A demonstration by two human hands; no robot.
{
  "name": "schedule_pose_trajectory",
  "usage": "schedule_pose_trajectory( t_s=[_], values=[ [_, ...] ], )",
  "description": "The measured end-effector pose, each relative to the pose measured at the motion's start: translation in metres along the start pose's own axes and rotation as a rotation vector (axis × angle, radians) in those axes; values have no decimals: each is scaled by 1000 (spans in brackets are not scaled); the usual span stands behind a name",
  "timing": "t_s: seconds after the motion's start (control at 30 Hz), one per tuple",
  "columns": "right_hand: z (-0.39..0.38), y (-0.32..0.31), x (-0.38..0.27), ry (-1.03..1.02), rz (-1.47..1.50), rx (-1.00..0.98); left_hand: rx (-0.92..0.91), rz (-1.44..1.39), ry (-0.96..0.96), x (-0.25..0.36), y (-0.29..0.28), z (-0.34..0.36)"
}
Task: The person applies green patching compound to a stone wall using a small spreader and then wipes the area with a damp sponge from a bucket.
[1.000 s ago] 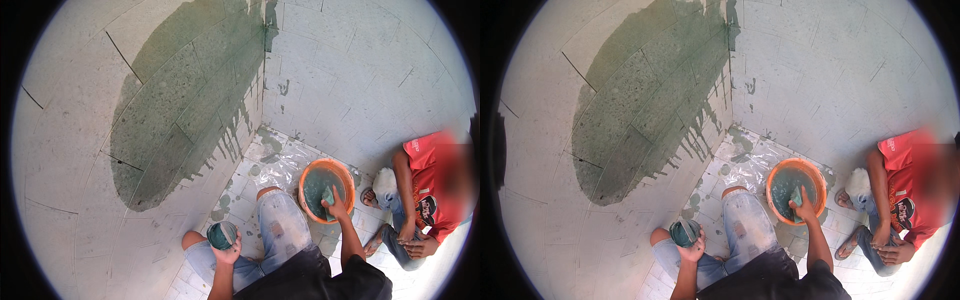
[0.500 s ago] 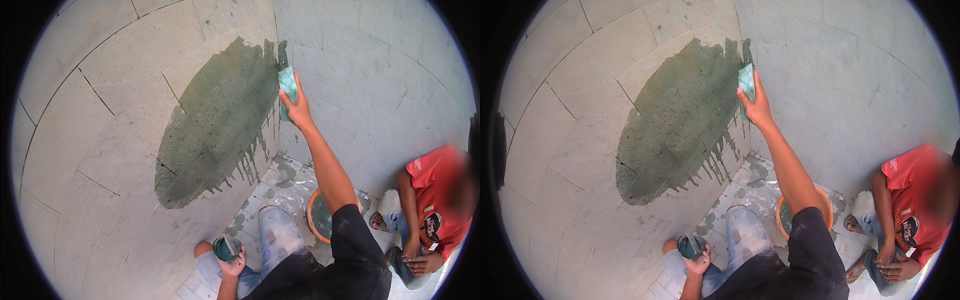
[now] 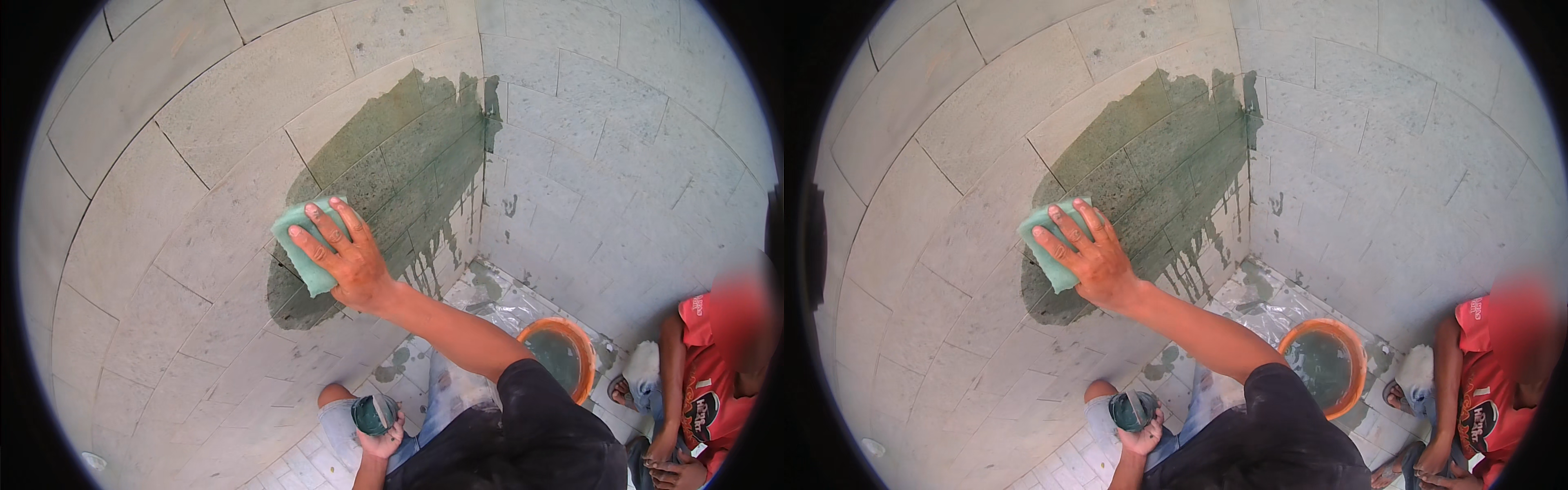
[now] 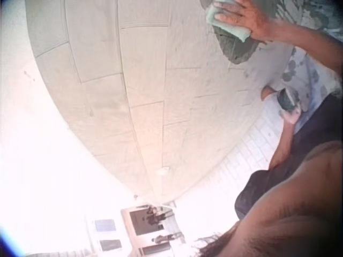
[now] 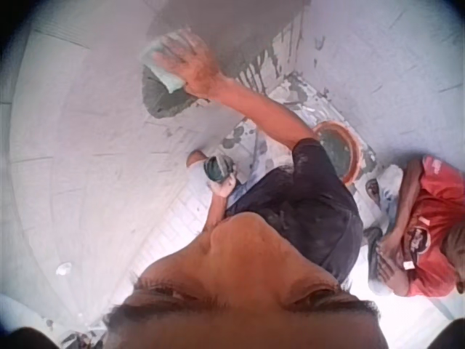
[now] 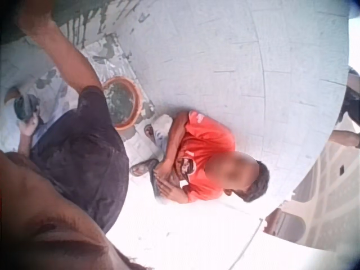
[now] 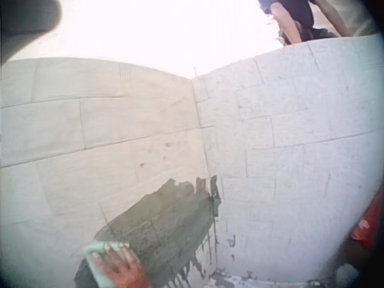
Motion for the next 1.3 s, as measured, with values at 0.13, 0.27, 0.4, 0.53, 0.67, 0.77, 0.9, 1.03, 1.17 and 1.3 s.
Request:
schedule_pose_trajectory(
  t_s=[0.13, 0.27, 0.4, 0.53, 0.67, 0.77, 0.9, 1.03, 1.17, 1.3],
  values=[
    [13, -55, 51, 12, 72, 85, 1, 11, 27, -6, 2, -2],
    [59, -112, 201, 287, -219, 374, 26, -32, 85, -14, 2, -7],
    [74, -88, 199, 494, -259, 366, -17, -63, 101, -14, 8, -1],
    [39, -14, 60, 236, -150, 249, -9, -32, 140, -9, 2, 7],
    [4, -8, 8, -23, 87, -9, 45, -32, 134, -15, 1, 21],
    [5, -37, 25, -74, 242, 12, 73, -78, 147, -16, 2, 18],
    [48, -93, 173, 171, -87, 293, 59, -25, 212, -13, 2, 15],
    [60, -134, 281, 308, -176, 464, 101, -61, 187, -18, 5, 23],
    [46, -103, 246, 375, -179, 446, 88, -39, 196, -12, -3, 23],
    [0, -71, 136, 141, 196, 46, 90, -13, 180, -6, -7, 25]
  ],
)
Point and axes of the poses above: each hand's wrist, its own z-axis towards the middle knuckle, its own y-axis out of the palm, x = y × z, the point moved 4 cm from there along z, towards the middle knuckle, and after that the axes turned 3 degrees about -z, right-handed, at the moved point
